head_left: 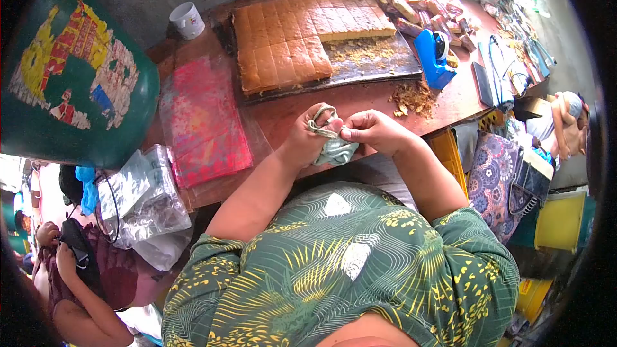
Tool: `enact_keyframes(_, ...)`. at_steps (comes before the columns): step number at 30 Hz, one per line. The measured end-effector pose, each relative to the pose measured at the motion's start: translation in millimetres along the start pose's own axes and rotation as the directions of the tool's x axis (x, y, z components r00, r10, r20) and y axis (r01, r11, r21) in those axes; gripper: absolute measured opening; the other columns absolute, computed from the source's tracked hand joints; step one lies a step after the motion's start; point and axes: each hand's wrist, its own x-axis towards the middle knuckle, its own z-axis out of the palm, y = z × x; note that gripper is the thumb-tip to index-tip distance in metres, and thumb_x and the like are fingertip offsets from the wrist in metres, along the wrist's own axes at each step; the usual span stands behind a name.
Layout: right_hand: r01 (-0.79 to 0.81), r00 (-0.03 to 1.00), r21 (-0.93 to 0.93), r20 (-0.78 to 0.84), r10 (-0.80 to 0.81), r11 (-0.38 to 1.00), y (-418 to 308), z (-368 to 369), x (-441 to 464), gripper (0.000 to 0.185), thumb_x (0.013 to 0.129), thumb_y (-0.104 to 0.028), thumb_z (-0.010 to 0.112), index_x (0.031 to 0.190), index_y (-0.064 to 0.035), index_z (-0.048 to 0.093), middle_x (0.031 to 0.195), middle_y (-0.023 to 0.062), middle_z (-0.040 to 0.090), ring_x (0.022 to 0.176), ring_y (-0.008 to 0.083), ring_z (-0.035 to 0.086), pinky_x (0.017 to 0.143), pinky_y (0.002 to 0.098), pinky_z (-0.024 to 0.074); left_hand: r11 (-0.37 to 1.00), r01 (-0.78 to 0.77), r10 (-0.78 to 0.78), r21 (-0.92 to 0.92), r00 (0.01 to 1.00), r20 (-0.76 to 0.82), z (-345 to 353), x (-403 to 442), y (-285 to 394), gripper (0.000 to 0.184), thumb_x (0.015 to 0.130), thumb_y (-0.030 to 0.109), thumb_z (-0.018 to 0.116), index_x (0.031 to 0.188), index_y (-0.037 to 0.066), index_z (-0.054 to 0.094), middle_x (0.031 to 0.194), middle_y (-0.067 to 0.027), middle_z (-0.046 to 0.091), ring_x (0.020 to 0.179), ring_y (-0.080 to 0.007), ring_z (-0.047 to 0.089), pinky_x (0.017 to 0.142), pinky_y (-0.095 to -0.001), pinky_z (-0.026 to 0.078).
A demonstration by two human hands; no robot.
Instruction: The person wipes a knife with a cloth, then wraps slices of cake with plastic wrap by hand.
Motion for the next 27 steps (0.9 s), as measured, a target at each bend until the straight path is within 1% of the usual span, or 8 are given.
enact_keyframes(3,0.044,0.999,-0.084,0.000,-0.044,0.995,15,-13,9,0.023,0.099,-0.028,0.072,0.105,-0.0062,0.072,0.089,-0.0022,0.072,0.073,0.0069,0.065,0.064,0.0242,0.0533,1.000,0.003,-0.003,-0.004,1.000,-0.023,2,-1,2,0.010,0.099,0.006,0.069,0.101,0.014,0.063,0.090,0.0083,0.060,0.083,-0.0030,0.058,0.071,-0.0206,0.051)
enact_keyframes(9,0.062,0.998,-0.062,0.007,-0.062,0.996,15,-15,8,0.023,0.101,-0.025,0.069,0.111,-0.0042,0.072,0.091,-0.0023,0.072,0.075,0.0066,0.065,0.067,0.0248,0.0540,0.999,0.001,0.001,0.036,0.998,-0.065,2,-1,7,0.011,0.099,0.006,0.068,0.098,0.013,0.061,0.089,0.0074,0.059,0.082,-0.0032,0.057,0.072,-0.0218,0.050)
enact_keyframes(15,0.038,0.999,-0.149,0.003,-0.038,0.988,3,-18,-4,0.024,0.103,-0.011,0.062,0.120,0.0036,0.069,0.106,0.0028,0.075,0.093,0.0092,0.068,0.087,0.0266,0.0544,0.999,-0.021,0.023,0.024,0.995,-0.092,-4,0,11,0.007,0.101,0.013,0.067,0.097,0.013,0.061,0.087,0.0065,0.059,0.079,-0.0049,0.057,0.070,-0.0218,0.048)
enact_keyframes(17,0.221,0.974,-0.004,0.057,-0.221,0.975,12,-30,-3,0.031,0.102,-0.007,0.061,0.130,0.0049,0.065,0.121,0.0072,0.072,0.111,0.0126,0.065,0.099,0.0289,0.0507,0.999,-0.037,0.036,-0.009,0.989,-0.141,-7,1,20,0.007,0.101,0.016,0.066,0.097,0.014,0.061,0.087,0.0062,0.059,0.078,-0.0059,0.057,0.069,-0.0228,0.048)
enact_keyframes(18,0.249,0.968,0.004,0.018,-0.249,0.968,4,-31,-15,0.041,0.102,-0.009,0.062,0.141,0.0045,0.057,0.133,0.0110,0.066,0.124,0.0164,0.061,0.107,0.0328,0.0464,0.998,-0.050,0.042,-0.046,0.983,-0.177,-7,3,23,0.008,0.101,0.017,0.066,0.096,0.014,0.061,0.086,0.0060,0.059,0.078,-0.0064,0.057,0.069,-0.0236,0.048)
enact_keyframes(19,0.315,0.949,-0.031,0.018,-0.315,0.949,4,-38,-19,0.058,0.104,-0.029,0.061,0.149,0.0038,0.047,0.142,0.0162,0.060,0.131,0.0220,0.058,0.111,0.0382,0.0442,0.994,-0.064,0.045,-0.084,0.976,-0.211,-8,4,24,0.009,0.101,0.018,0.067,0.096,0.014,0.061,0.086,0.0057,0.059,0.077,-0.0069,0.057,0.068,-0.0243,0.048)
enact_keyframes(22,0.426,0.872,0.346,0.089,-0.482,0.836,9,-49,-17,0.102,0.097,-0.077,0.037,0.157,0.0049,0.032,0.157,0.0243,0.044,0.142,0.0302,0.048,0.117,0.0451,0.0378,0.992,-0.059,0.035,-0.113,0.977,-0.210,-3,8,24,0.024,0.101,0.013,0.067,0.086,0.018,0.049,0.083,0.0049,0.053,0.074,-0.0071,0.055,0.064,-0.0264,0.048)
enact_keyframes(27,0.401,0.826,0.526,0.147,-0.545,0.750,12,-51,-20,0.113,0.093,-0.085,0.031,0.158,0.0068,0.028,0.158,0.0267,0.040,0.143,0.0327,0.047,0.118,0.0463,0.0367,0.970,-0.085,0.055,-0.228,0.989,-0.134,-9,15,16,0.029,0.102,0.012,0.067,0.083,0.019,0.045,0.084,0.0047,0.051,0.076,-0.0069,0.053,0.067,-0.0257,0.049)
